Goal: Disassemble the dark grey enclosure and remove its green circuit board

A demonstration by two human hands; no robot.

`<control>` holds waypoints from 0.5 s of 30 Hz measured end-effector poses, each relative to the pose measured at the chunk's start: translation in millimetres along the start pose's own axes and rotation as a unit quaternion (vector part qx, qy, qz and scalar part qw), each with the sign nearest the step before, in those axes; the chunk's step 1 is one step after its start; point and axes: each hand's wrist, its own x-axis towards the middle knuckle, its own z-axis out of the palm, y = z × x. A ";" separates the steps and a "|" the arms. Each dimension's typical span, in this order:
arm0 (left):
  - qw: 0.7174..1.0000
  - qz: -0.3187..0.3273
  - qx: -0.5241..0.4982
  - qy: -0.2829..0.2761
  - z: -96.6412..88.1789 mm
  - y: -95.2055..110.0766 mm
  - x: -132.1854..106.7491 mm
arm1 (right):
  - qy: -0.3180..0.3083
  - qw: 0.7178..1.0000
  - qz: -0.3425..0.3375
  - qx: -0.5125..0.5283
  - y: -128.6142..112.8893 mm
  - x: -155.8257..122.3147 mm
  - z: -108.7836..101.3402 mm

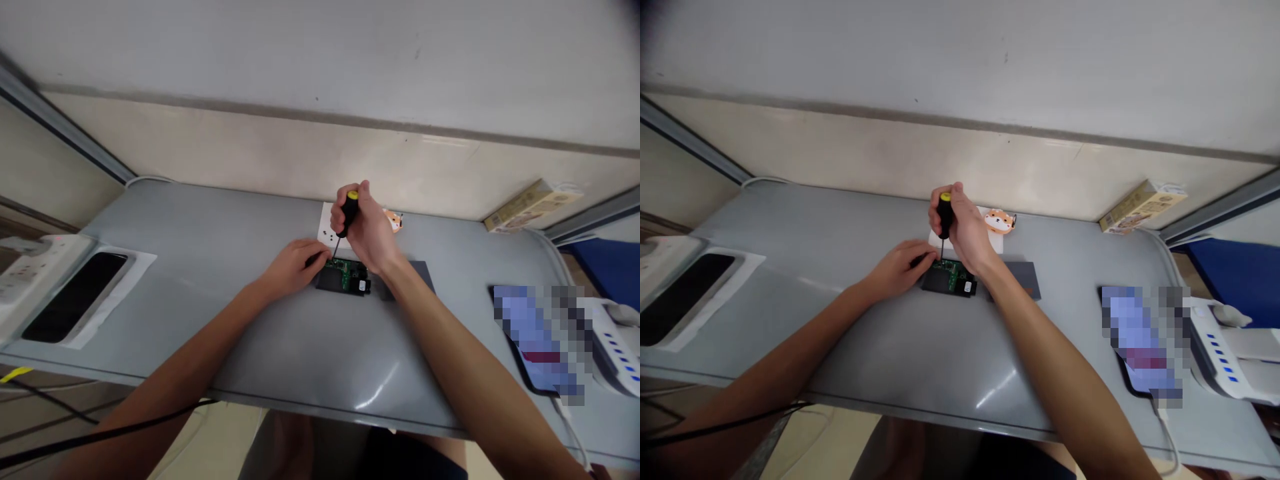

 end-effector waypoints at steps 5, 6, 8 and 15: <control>1.000 0.002 0.005 0.002 2.3 -3.7 -3.0 | 0.018 0.999 -0.017 0.029 5.3 -1.0 -6.2; 1.000 0.002 0.007 0.001 2.5 -4.2 -3.4 | 0.013 0.999 -0.017 0.030 6.1 -0.9 -7.9; 1.000 0.005 0.009 0.000 2.6 -4.8 -3.9 | 0.000 0.999 -0.020 0.031 6.3 -0.3 -11.5; 1.000 0.006 0.022 -0.007 0.8 -1.1 -4.6 | -0.014 1.000 0.018 0.010 -3.7 1.4 -13.5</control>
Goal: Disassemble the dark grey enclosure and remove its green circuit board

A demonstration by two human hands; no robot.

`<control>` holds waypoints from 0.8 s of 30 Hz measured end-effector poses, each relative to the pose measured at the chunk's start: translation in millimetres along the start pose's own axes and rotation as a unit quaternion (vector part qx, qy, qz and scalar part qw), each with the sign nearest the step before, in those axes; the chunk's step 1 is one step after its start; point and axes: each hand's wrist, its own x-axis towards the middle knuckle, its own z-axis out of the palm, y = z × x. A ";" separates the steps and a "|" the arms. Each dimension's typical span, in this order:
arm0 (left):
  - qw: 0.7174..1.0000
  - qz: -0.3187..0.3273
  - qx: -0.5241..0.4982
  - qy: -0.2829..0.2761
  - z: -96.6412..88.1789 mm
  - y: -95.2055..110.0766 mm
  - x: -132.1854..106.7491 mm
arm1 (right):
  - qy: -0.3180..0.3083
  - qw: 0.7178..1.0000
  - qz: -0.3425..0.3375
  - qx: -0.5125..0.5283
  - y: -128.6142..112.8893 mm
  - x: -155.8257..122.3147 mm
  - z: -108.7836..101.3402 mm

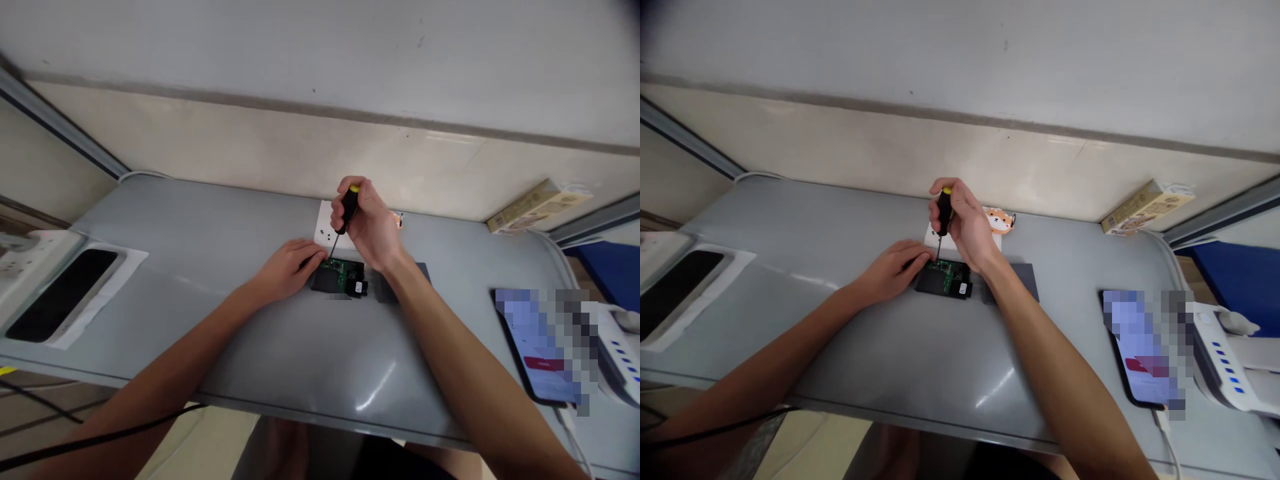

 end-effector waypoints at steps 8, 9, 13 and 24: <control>1.000 -0.011 0.011 -0.012 -1.3 3.8 1.1 | 0.027 0.999 0.014 0.026 0.6 -2.0 6.3; 1.000 -0.012 0.012 -0.011 -1.3 4.0 1.1 | 0.032 0.999 0.013 0.027 1.2 -1.7 6.2; 1.000 -0.012 0.013 -0.009 -1.4 4.2 0.7 | 0.035 0.999 -0.005 0.041 3.7 -1.4 6.0; 1.000 -0.013 0.016 -0.009 -0.7 2.8 -0.8 | 0.035 0.998 -0.008 0.043 6.1 -3.1 7.7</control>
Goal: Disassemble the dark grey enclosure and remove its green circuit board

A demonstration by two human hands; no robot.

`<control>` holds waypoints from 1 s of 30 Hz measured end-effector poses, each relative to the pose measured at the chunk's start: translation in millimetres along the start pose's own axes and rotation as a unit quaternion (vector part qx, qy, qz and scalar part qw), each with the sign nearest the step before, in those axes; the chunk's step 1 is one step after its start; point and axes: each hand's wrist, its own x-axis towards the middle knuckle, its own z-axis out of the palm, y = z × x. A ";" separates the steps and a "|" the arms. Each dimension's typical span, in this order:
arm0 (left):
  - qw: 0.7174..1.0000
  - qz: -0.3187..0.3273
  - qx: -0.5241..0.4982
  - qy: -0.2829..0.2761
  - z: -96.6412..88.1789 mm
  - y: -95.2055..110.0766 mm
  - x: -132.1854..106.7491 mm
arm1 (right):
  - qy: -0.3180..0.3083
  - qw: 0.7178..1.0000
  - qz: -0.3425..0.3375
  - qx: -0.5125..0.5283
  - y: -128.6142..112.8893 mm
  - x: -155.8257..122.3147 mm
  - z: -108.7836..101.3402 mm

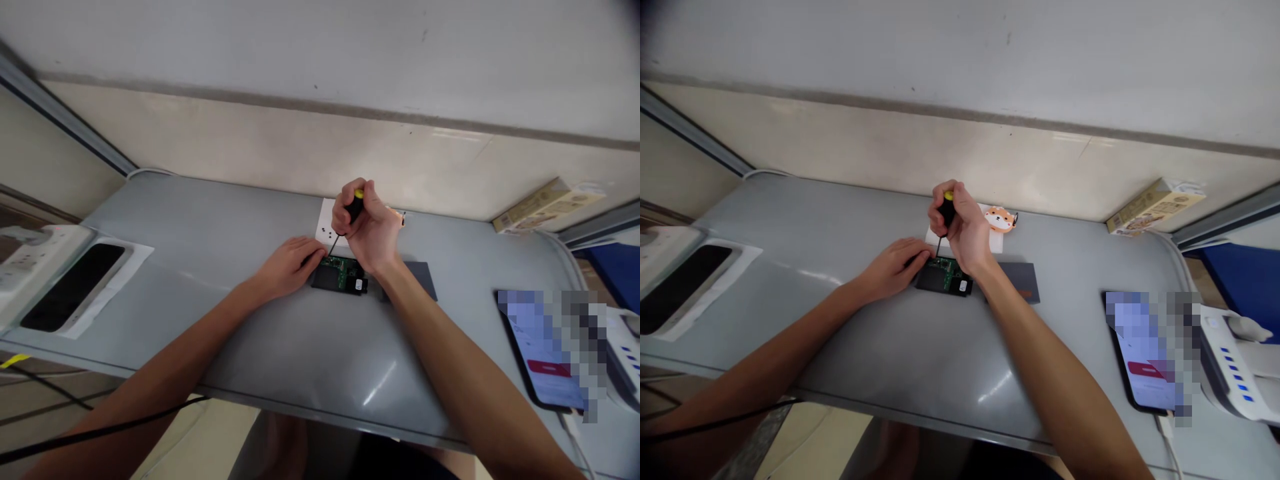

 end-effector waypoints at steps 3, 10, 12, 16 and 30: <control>1.000 -0.008 0.005 0.003 0.8 -0.9 -0.1 | 0.000 1.000 0.011 -0.004 0.1 -0.4 1.8; 1.000 -0.006 0.005 0.001 0.9 -1.6 0.7 | 0.022 1.000 0.007 -0.014 -3.0 0.7 0.8; 1.000 -0.005 0.006 0.002 0.4 -1.1 1.1 | 0.022 1.000 0.003 -0.011 -2.7 0.5 1.4; 1.000 0.000 0.007 0.001 0.0 -0.8 1.3 | 0.005 1.000 0.004 -0.001 -2.3 0.3 2.1; 1.000 -0.002 0.002 0.001 0.3 -0.9 1.5 | 0.007 1.000 0.011 -0.013 -1.8 0.3 2.7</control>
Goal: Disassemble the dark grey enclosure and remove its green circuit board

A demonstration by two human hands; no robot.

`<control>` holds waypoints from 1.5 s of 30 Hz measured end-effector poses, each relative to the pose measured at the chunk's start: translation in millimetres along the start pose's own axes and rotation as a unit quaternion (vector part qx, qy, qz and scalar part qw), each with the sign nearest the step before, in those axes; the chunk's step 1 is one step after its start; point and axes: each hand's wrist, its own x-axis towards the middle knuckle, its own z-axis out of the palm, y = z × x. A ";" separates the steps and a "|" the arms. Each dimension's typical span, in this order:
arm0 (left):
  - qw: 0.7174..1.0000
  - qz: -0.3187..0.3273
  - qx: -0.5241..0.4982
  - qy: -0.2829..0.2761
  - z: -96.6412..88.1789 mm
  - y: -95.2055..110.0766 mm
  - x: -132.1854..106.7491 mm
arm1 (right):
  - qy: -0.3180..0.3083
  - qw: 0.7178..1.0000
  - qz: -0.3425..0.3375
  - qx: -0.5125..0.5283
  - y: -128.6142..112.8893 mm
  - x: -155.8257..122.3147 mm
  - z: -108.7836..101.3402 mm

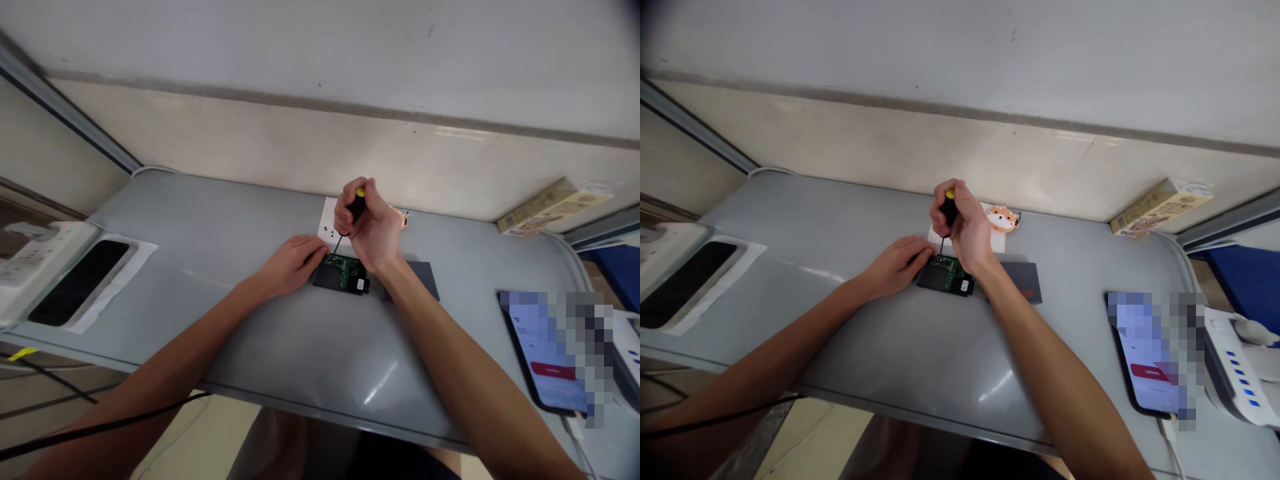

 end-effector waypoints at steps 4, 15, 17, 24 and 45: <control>1.000 0.002 0.000 0.002 0.1 -0.5 0.0 | -0.001 1.000 -0.020 0.007 0.8 -0.1 -0.8; 1.000 0.008 -0.008 0.006 -0.9 0.7 0.7 | -0.020 0.999 -0.033 0.026 1.5 -1.2 -3.7; 1.000 0.012 -0.012 0.007 -1.7 1.4 0.8 | -0.011 0.999 -0.029 0.019 2.0 -1.5 -3.1; 1.000 0.016 -0.012 0.010 -2.5 2.4 1.0 | -0.014 1.000 -0.017 0.014 -1.7 -1.5 -3.5; 1.000 0.019 -0.010 0.006 -1.4 0.9 1.2 | -0.006 1.000 -0.019 -0.003 1.8 -2.2 0.5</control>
